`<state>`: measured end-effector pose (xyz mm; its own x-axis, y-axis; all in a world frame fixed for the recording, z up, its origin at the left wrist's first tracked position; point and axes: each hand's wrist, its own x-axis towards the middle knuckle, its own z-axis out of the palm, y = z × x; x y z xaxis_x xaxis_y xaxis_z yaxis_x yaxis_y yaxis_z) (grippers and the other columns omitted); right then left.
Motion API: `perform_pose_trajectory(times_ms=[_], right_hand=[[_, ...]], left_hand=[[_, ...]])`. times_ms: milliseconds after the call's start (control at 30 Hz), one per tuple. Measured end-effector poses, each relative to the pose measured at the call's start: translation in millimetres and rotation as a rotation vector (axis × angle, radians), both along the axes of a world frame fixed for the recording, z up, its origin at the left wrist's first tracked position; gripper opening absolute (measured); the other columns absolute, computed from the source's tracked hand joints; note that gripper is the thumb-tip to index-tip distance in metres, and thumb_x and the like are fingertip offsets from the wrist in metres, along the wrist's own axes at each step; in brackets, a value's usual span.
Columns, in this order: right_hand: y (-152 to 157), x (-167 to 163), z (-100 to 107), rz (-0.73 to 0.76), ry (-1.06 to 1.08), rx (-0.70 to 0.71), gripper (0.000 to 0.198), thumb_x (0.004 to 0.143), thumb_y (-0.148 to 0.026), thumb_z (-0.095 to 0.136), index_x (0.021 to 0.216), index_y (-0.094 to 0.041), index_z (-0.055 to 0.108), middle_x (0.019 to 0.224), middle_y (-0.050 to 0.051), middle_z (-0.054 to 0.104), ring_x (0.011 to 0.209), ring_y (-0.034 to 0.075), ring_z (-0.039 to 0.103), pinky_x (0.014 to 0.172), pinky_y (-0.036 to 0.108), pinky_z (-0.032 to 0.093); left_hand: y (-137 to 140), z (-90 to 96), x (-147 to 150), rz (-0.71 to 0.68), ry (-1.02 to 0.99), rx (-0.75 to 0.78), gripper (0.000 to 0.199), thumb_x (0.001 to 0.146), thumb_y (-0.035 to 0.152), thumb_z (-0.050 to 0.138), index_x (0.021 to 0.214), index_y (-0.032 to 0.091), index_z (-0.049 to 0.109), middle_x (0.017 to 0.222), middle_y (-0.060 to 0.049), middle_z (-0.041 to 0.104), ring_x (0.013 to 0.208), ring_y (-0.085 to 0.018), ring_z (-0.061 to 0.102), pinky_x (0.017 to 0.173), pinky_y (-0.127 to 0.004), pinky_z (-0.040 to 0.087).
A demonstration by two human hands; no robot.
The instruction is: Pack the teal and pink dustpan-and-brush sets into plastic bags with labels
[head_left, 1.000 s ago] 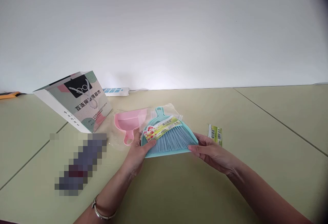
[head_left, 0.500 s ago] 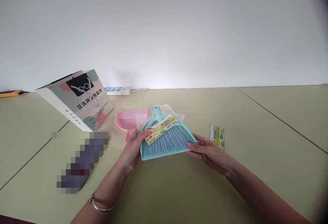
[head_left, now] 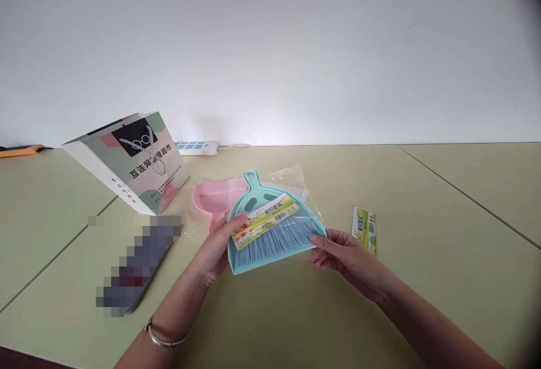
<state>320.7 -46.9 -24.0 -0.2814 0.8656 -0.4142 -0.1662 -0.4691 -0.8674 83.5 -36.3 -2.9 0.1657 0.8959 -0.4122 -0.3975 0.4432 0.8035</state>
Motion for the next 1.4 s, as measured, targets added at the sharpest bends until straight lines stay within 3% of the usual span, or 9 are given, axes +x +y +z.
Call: perform_pose_trajectory(times_ms=[100,300,400,567,800,1000,1200,1267,1400], right_hand=[[-1,-1,0,-0.009,-0.044,0.077,0.035,0.064,-0.048,0.075,0.058,-0.016,0.061,0.053,0.001,0.064,0.050,0.010,0.058,0.052,0.021,0.049],[-5,-6,2,-0.032,0.112,0.103,0.035,0.066,-0.043,0.076,0.093,-0.021,0.069,0.097,0.005,0.071,0.089,0.020,0.065,0.085,0.036,0.052],[-5,-8,-3,-0.094,0.192,0.064,0.033,0.065,-0.039,0.078,0.091,-0.021,0.070,0.097,0.005,0.071,0.091,0.021,0.066,0.085,0.037,0.053],[0,-6,-9,-0.214,0.252,0.030,0.027,0.065,-0.031,0.079,0.089,-0.022,0.070,0.096,0.003,0.072,0.089,0.020,0.067,0.085,0.033,0.055],[1,0,1,-0.088,0.361,-0.021,0.028,0.072,-0.022,0.068,0.100,-0.022,0.067,0.109,0.004,0.069,0.102,0.022,0.063,0.096,0.037,0.048],[5,2,8,-0.133,0.391,-0.244,0.058,0.084,-0.060,0.035,0.111,-0.017,0.063,0.112,0.012,0.067,0.106,0.029,0.061,0.089,0.046,0.051],[5,4,0,-0.132,0.206,-0.155,0.043,0.071,-0.022,0.068,0.114,-0.024,0.060,0.111,0.004,0.069,0.096,0.021,0.066,0.077,0.032,0.056],[5,7,1,-0.145,0.227,-0.114,0.042,0.071,-0.023,0.068,0.112,-0.025,0.062,0.110,0.002,0.069,0.094,0.021,0.067,0.069,0.029,0.057],[6,13,6,-0.146,0.241,-0.046,0.045,0.071,-0.027,0.068,0.115,-0.029,0.060,0.111,0.001,0.068,0.096,0.022,0.066,0.068,0.030,0.057]], left_hand=[[-1,-0.6,2,0.008,0.048,0.015,0.038,0.072,0.029,0.072,0.105,0.014,0.061,0.095,-0.009,0.072,0.081,-0.022,0.069,0.067,-0.028,0.055],[-2,-5.9,7,0.040,0.248,0.065,0.046,0.067,0.039,0.074,0.104,0.014,0.062,0.096,-0.009,0.071,0.088,-0.025,0.068,0.071,-0.032,0.054],[-4,-4.9,9,0.047,0.272,0.113,0.045,0.071,0.043,0.070,0.106,0.016,0.062,0.107,-0.010,0.068,0.099,-0.027,0.064,0.080,-0.034,0.053],[-7,-1.7,7,-0.113,0.176,0.294,0.063,0.065,0.026,0.077,0.123,0.024,0.053,0.127,-0.007,0.058,0.109,-0.026,0.059,0.088,-0.035,0.051],[-4,-6.2,4,-0.023,0.300,0.205,0.064,0.063,0.031,0.078,0.121,0.021,0.053,0.130,-0.010,0.054,0.100,-0.023,0.063,0.073,-0.029,0.055],[-6,-4.0,10,-0.105,0.355,0.176,0.073,0.063,0.037,0.077,0.126,0.022,0.046,0.113,-0.007,0.064,0.082,-0.019,0.067,0.063,-0.025,0.052],[-6,8.6,-5,-0.345,0.285,0.349,0.082,0.069,0.040,0.073,0.138,0.026,0.032,0.115,-0.010,0.064,0.091,-0.023,0.066,0.083,-0.039,0.050],[-7,16.0,-22,-0.476,0.212,0.502,0.086,0.070,0.039,0.071,0.142,0.034,0.023,0.131,-0.011,0.054,0.103,-0.025,0.063,0.094,-0.043,0.045],[-9,23.4,-47,-0.442,0.432,0.588,0.080,0.081,0.027,0.060,0.141,0.048,0.013,0.148,-0.004,0.034,0.127,-0.025,0.046,0.102,-0.046,0.038]])
